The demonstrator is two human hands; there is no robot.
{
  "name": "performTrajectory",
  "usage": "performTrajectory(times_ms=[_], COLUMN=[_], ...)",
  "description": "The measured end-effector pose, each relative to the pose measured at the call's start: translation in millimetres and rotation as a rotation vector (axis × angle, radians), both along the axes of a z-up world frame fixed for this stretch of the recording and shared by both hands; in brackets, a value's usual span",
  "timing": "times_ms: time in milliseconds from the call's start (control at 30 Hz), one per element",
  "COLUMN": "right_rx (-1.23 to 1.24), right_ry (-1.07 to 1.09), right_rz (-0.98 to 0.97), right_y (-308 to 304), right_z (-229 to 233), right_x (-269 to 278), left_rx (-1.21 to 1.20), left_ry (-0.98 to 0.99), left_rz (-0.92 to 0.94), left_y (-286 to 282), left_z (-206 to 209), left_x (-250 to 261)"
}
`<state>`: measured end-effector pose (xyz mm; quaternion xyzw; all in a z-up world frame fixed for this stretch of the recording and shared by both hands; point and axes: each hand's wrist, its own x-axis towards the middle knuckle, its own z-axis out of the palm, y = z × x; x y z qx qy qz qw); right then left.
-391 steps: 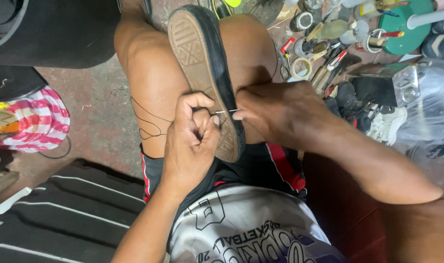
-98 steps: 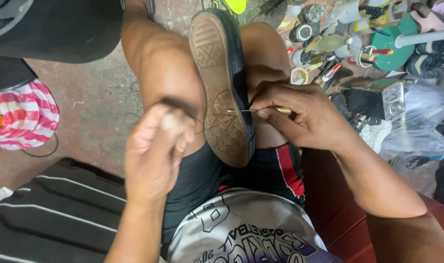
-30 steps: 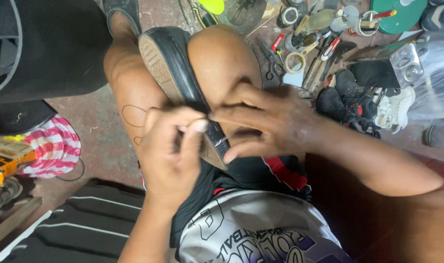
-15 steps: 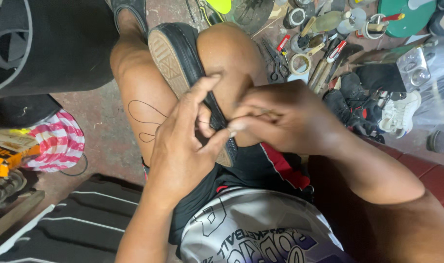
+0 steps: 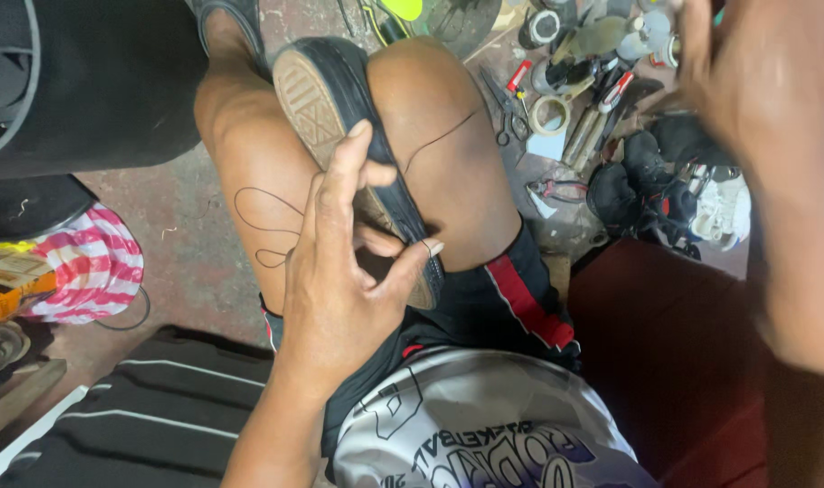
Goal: The person sits on the floor and sews the sole of a black shoe using a needle and thread. They repeatedly push the needle through the shoe's edge and pull the thread tight to secure the sole.
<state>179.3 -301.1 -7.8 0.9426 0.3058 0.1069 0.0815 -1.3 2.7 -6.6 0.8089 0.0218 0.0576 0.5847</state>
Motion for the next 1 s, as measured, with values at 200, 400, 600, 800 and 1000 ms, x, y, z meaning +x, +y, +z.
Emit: performTrajectory(times_ms=[200,400,600,800,1000], right_rx=[0.308,0.806,1.116,0.815,0.845], right_ry=[0.575,0.780,1.298,0.996,0.960], right_rz=[0.211,0.316,0.073,0.028,-0.023], right_y=[46,106,108,132,146], right_z=[-25,-5,-9,-21,-23], right_x=[-90,-102,-108,-123,-115], left_rx=[-0.033,0.166,0.319,-0.084,-0.247], left_ry=[0.110,-0.086,0.092,0.099,0.074], left_rz=[0.003,0.088,0.123,0.347,0.657], left_y=[1,9,16,16,88], left_z=[2,4,-22,-51,-83], left_x=[2,-13,-41,-47,-79])
